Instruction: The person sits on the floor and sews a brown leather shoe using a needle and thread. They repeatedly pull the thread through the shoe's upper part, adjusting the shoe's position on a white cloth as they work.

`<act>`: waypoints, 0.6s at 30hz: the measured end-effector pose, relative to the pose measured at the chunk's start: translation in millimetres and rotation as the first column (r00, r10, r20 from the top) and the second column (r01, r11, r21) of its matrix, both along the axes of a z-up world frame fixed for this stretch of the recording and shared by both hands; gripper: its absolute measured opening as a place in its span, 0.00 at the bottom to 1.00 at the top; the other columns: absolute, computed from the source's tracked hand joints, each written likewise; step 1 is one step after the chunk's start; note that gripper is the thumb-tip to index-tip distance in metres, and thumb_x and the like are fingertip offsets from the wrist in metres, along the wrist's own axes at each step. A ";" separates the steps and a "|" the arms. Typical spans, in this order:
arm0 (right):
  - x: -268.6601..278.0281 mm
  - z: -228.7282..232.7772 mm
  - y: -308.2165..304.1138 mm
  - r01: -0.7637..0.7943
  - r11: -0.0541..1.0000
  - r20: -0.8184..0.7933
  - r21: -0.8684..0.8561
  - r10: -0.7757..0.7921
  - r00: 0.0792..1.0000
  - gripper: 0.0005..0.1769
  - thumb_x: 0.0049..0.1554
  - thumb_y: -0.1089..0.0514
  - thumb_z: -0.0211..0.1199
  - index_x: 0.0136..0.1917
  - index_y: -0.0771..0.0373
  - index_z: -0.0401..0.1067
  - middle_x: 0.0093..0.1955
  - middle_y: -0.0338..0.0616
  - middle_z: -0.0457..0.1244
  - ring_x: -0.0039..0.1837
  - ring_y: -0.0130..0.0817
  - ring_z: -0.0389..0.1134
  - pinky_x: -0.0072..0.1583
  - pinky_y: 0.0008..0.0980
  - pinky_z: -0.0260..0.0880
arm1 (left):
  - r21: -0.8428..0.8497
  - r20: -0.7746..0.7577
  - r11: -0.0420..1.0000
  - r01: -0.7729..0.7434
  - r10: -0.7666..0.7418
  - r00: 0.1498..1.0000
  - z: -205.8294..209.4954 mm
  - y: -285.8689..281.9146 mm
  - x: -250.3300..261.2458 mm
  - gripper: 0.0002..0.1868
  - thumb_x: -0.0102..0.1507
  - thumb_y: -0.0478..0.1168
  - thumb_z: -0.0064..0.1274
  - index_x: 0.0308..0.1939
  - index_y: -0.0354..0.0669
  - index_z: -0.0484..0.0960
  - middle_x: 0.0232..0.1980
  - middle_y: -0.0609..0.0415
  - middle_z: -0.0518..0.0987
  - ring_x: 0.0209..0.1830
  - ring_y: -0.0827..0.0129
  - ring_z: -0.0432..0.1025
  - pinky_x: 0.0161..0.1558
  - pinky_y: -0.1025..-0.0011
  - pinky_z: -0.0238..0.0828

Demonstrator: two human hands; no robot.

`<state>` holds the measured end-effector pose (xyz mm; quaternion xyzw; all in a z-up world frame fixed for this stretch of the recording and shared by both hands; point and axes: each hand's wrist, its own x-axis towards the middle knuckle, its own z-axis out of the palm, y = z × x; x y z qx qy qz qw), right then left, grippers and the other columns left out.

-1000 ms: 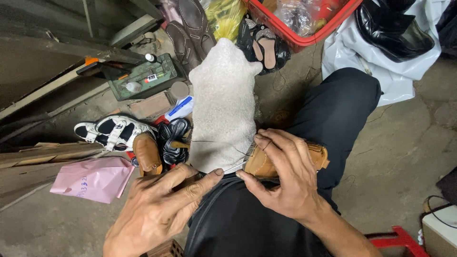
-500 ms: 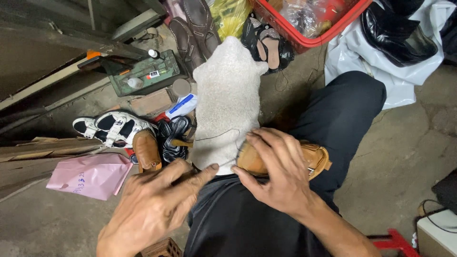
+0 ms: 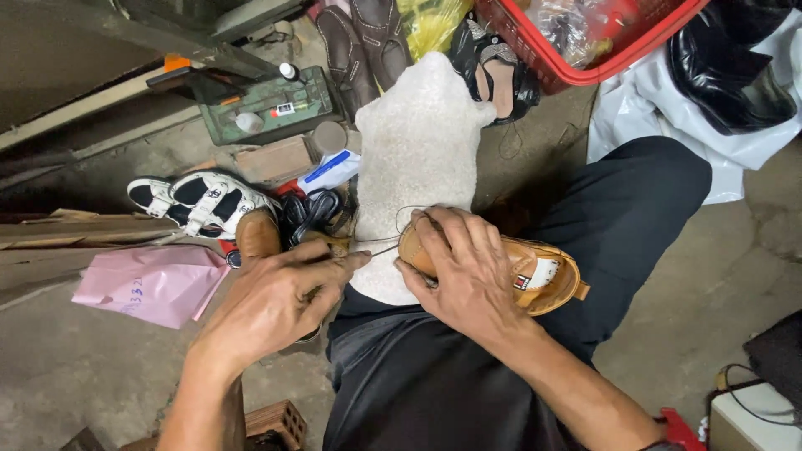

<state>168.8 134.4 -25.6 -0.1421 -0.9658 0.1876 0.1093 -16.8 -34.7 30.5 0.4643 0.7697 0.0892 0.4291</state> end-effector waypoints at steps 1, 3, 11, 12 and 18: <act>0.1 -0.1 -0.3 -0.003 1.000 0.003 0.000 0.003 1.000 0.28 0.62 0.42 0.62 0.67 0.62 0.70 0.63 0.46 0.63 0.64 0.45 0.64 0.61 0.45 0.65 | 0.000 0.003 1.000 -0.003 0.003 1.000 -2.1 -1.1 0.5 0.21 0.67 0.51 0.43 0.62 0.73 0.82 0.55 0.68 0.80 0.43 0.65 0.79 0.24 0.56 0.68; -0.2 0.4 -0.1 0.007 1.000 0.002 0.011 -0.007 1.000 0.28 0.62 0.41 0.62 0.67 0.62 0.70 0.62 0.47 0.63 0.63 0.45 0.65 0.60 0.45 0.65 | 0.088 0.048 0.996 -0.022 0.018 0.999 -5.7 -2.2 1.0 0.20 0.68 0.48 0.44 0.61 0.64 0.83 0.51 0.65 0.80 0.48 0.67 0.78 0.28 0.59 0.68; 0.0 -0.2 0.7 0.011 1.000 0.020 -0.014 -0.011 1.000 0.30 0.62 0.41 0.63 0.68 0.62 0.69 0.62 0.46 0.63 0.64 0.45 0.64 0.60 0.45 0.66 | 0.123 0.048 0.992 -0.016 0.011 0.999 -8.1 -2.7 0.4 0.22 0.67 0.45 0.46 0.65 0.64 0.80 0.51 0.62 0.79 0.47 0.63 0.78 0.28 0.59 0.69; 0.0 -0.9 0.8 0.013 1.000 0.022 -0.012 -0.013 1.000 0.30 0.61 0.41 0.64 0.69 0.62 0.69 0.63 0.46 0.63 0.64 0.45 0.64 0.61 0.45 0.66 | 0.127 0.048 0.992 -0.013 0.007 0.999 -8.2 -2.1 0.1 0.21 0.67 0.45 0.47 0.64 0.62 0.81 0.49 0.61 0.79 0.44 0.62 0.78 0.25 0.59 0.67; -0.5 -1.0 1.8 0.010 1.000 -0.007 -0.009 -0.010 1.000 0.30 0.61 0.42 0.65 0.68 0.63 0.70 0.62 0.47 0.63 0.63 0.46 0.65 0.60 0.46 0.66 | 0.128 0.035 0.992 -0.022 0.017 0.999 -8.6 -2.2 1.8 0.21 0.67 0.45 0.47 0.63 0.63 0.82 0.50 0.62 0.81 0.51 0.64 0.77 0.30 0.57 0.71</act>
